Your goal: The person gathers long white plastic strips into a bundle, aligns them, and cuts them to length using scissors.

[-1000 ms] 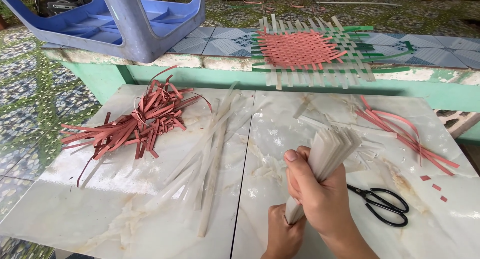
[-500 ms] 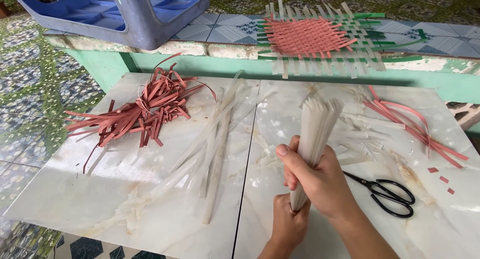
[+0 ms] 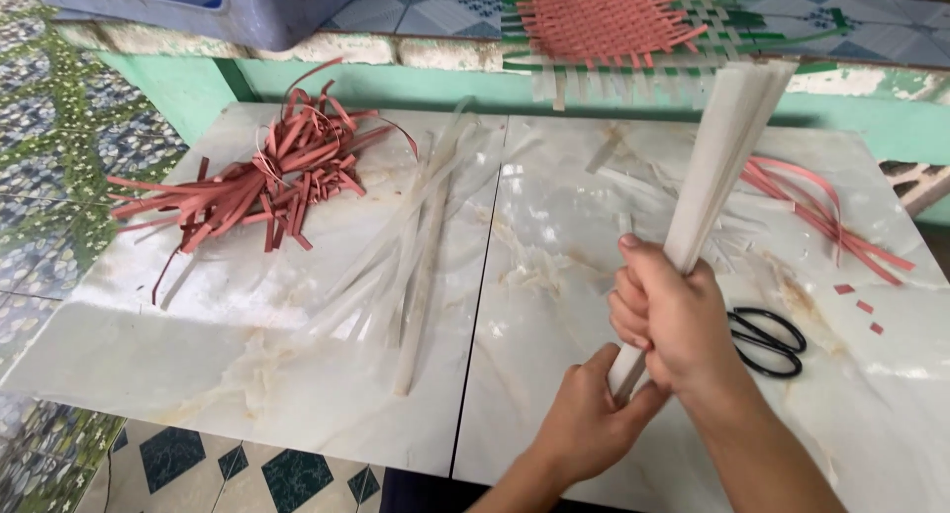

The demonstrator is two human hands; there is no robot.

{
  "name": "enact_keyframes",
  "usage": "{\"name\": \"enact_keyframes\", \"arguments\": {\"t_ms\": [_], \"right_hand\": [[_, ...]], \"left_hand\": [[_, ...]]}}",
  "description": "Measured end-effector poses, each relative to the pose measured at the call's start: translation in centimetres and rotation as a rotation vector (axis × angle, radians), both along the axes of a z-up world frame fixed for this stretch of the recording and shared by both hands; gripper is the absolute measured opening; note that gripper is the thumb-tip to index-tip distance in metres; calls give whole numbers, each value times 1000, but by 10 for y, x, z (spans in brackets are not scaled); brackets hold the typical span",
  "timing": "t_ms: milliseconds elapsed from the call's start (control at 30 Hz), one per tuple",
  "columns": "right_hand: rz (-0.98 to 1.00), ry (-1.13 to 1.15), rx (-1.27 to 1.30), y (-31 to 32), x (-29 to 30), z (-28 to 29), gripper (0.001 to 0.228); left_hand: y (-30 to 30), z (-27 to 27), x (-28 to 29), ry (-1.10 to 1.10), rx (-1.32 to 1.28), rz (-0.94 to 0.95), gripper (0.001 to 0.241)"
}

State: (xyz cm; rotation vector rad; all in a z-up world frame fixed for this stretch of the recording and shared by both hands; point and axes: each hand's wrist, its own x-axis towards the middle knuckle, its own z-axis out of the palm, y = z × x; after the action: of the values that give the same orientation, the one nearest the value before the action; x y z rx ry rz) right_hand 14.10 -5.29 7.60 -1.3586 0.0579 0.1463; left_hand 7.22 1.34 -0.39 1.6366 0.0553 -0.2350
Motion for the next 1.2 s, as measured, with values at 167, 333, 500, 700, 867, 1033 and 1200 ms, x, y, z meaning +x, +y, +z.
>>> {"name": "enact_keyframes", "arguments": {"t_ms": [167, 333, 500, 700, 867, 1033, 1200], "right_hand": [[45, 161, -20, -9, 2, 2, 52], [46, 223, -31, -2, 2, 2, 47], [49, 260, -44, -4, 2, -5, 46], [47, 271, 20, -9, -1, -11, 48], [58, 265, -2, -9, -5, -12, 47], [28, 284, 5, -6, -7, -15, 48], [73, 232, 79, -7, -7, -28, 42]], "left_hand": [[17, -20, -12, -263, 7, -267, 40], [21, -5, -15, -230, 201, -209, 43], [28, 2, -22, -76, -107, -422, 33], [23, -5, -27, -27, -199, -437, 31], [20, -3, -31, 37, -228, -457, 35], [23, -8, -32, 55, -231, -463, 30], [20, -14, -37, -30, -259, -410, 54]]}}
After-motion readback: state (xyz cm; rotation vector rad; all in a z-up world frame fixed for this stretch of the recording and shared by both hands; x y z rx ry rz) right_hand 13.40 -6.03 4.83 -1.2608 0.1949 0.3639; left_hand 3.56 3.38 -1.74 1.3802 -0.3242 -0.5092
